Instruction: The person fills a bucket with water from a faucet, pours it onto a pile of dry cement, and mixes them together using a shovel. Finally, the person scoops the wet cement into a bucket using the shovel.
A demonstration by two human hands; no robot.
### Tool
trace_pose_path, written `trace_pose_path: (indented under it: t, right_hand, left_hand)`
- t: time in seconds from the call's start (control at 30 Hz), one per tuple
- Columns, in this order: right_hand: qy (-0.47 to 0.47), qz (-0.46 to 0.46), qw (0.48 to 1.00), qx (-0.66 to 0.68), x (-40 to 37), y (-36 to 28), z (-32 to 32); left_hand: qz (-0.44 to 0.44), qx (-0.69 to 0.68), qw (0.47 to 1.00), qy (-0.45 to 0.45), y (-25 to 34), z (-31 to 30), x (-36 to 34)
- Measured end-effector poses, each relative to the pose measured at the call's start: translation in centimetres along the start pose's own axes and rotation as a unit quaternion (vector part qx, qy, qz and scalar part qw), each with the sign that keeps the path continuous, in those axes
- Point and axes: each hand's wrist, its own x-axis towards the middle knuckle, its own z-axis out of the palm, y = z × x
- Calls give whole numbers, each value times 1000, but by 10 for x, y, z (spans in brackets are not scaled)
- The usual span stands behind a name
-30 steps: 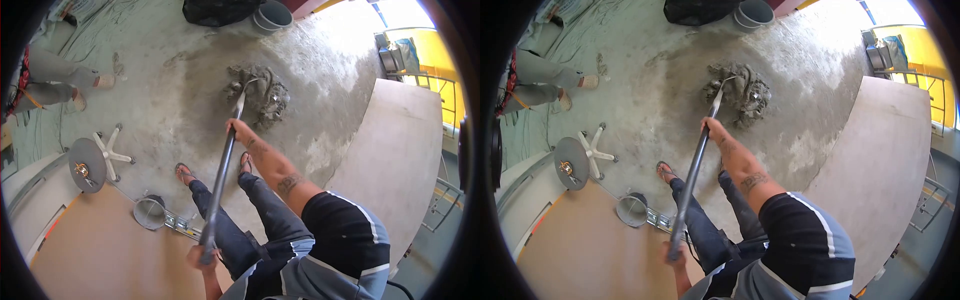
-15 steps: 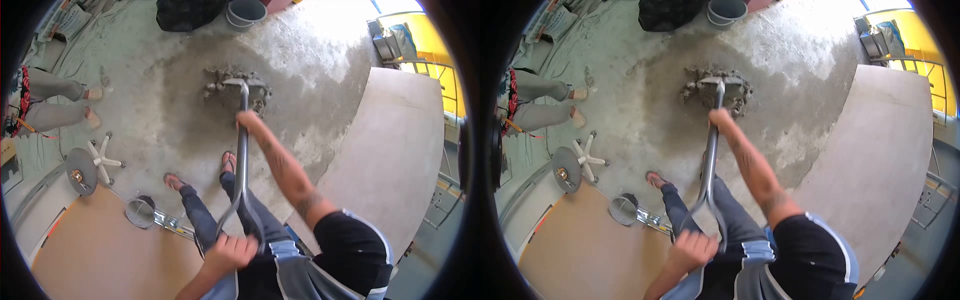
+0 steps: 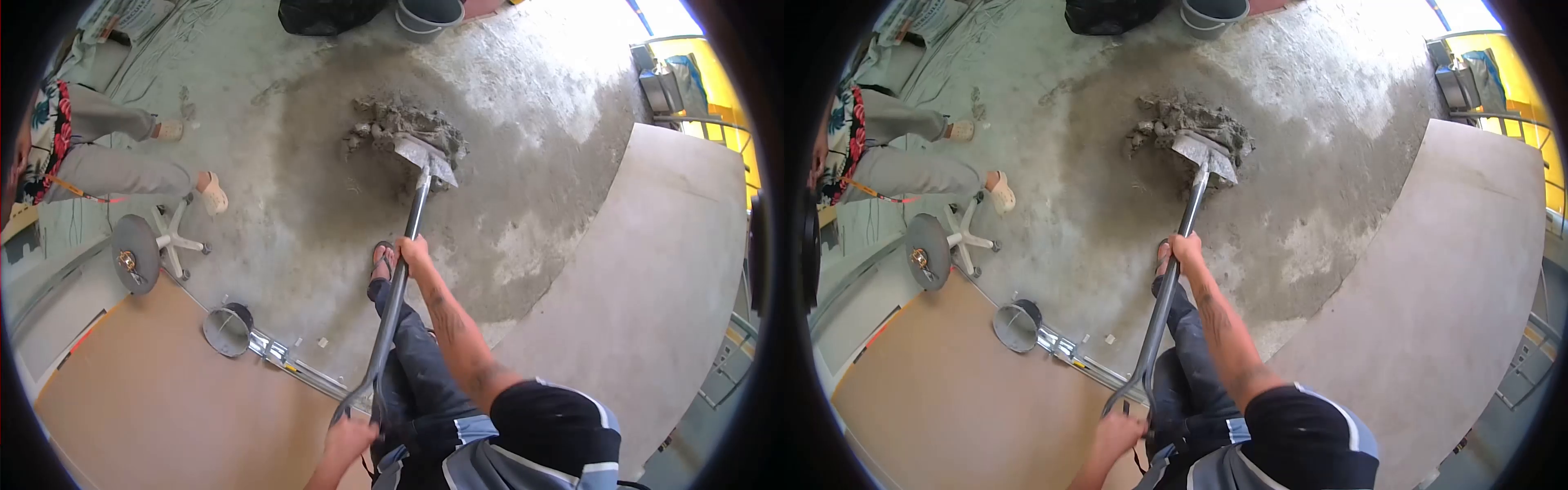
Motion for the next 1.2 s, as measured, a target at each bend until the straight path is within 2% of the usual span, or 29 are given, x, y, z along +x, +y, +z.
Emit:
trace_pose_path:
  t: [0.07, 0.1, 0.13, 0.17, 0.23, 0.3, 0.33, 0.37, 0.4, 0.43, 0.47, 0.53, 0.57, 0.6, 0.63, 0.67, 0.73, 0.77, 0.83, 0.87, 0.93, 1.0, 1.07, 1.1, 1.2]
  right_hand:
    - [-72, 40, 997, 3, 27, -16, 1]
    - [-45, 61, 997, -17, 30, -14, 1]
    - [-40, 65, 997, -28, 31, -12, -5]
    - [-47, 39, 997, -47, 22, -4, -10]
    - [-77, -29, 995, -51, -19, -1, -32]
    - [-50, -27, 998, 6, -39, 55, -39]
    - [-28, -15, 999, 20, -39, 79, -36]
    - [-37, -17, 999, 19, -16, 94, -29]
    - [-28, -22, 999, -27, 22, 100, -17]
    - [-14, -19, 997, -72, 40, 105, -9]
    - [-83, 42, 996, 14, 25, 92, -14]
    - [-44, 19, 999, 1, 7, 99, -27]
    - [-82, 6, 997, 2, -22, 92, -43]
    - [-128, -18, 992, -2, -34, 72, -47]
    - [-123, -23, 992, 7, -42, 87, -59]
    - [-116, -8, 993, -11, -66, 91, -72]
    - [-111, 14, 994, 6, -72, 113, -71]
    - [-114, 10, 993, 9, -58, 112, -66]
    - [-117, 121, 986, -10, -11, 106, -44]
    - [-115, 123, 986, -12, -12, 101, -43]
    - [-123, 17, 987, -101, -33, 93, -52]
    - [-172, 55, 984, -7, -72, 94, -82]
    - [-166, 97, 981, 18, -100, 94, -99]
    - [-168, 102, 980, 12, -88, 99, -98]
    - [-145, 125, 981, -35, -30, 115, -69]
  left_hand:
    - [-37, -95, 995, -17, -23, 34, 55]
    - [-34, -91, 995, -16, -27, 37, 59]
    - [-50, -96, 994, 21, -16, 42, 62]
    - [-70, -109, 990, 50, 6, 51, 53]
    - [-61, -90, 993, 43, 47, 61, 15]
    - [-72, -55, 995, 51, 70, 95, 4]
    - [-105, -88, 990, 28, 72, 127, 9]
    - [-134, -128, 983, -2, 74, 153, 13]
    - [-127, -139, 982, -27, 58, 177, 36]
    - [-100, -102, 990, 15, 45, 198, 54]
    - [-133, -104, 985, -20, 43, 169, 56]
    - [-147, -86, 979, 110, 69, 157, 40]
    - [-144, -94, 980, 104, 92, 151, 16]
    - [-130, -73, 978, 146, 111, 141, 3]
    - [-118, -49, 974, 188, 129, 141, -6]
    - [-123, -46, 972, 194, 137, 153, -8]
    - [-139, -65, 985, 80, 148, 183, -7]
    - [-159, -93, 980, 77, 135, 196, 10]
    - [-168, -95, 969, 156, 104, 175, 27]
    - [-173, -110, 962, 181, 105, 165, 24]
    - [-173, -112, 965, 164, 148, 141, -2]
    - [-180, -100, 964, 166, 178, 135, -8]
    - [-195, -127, 948, 215, 214, 143, -18]
    - [-215, -131, 952, 174, 216, 158, -4]
    - [-232, -159, 940, 192, 188, 170, 35]
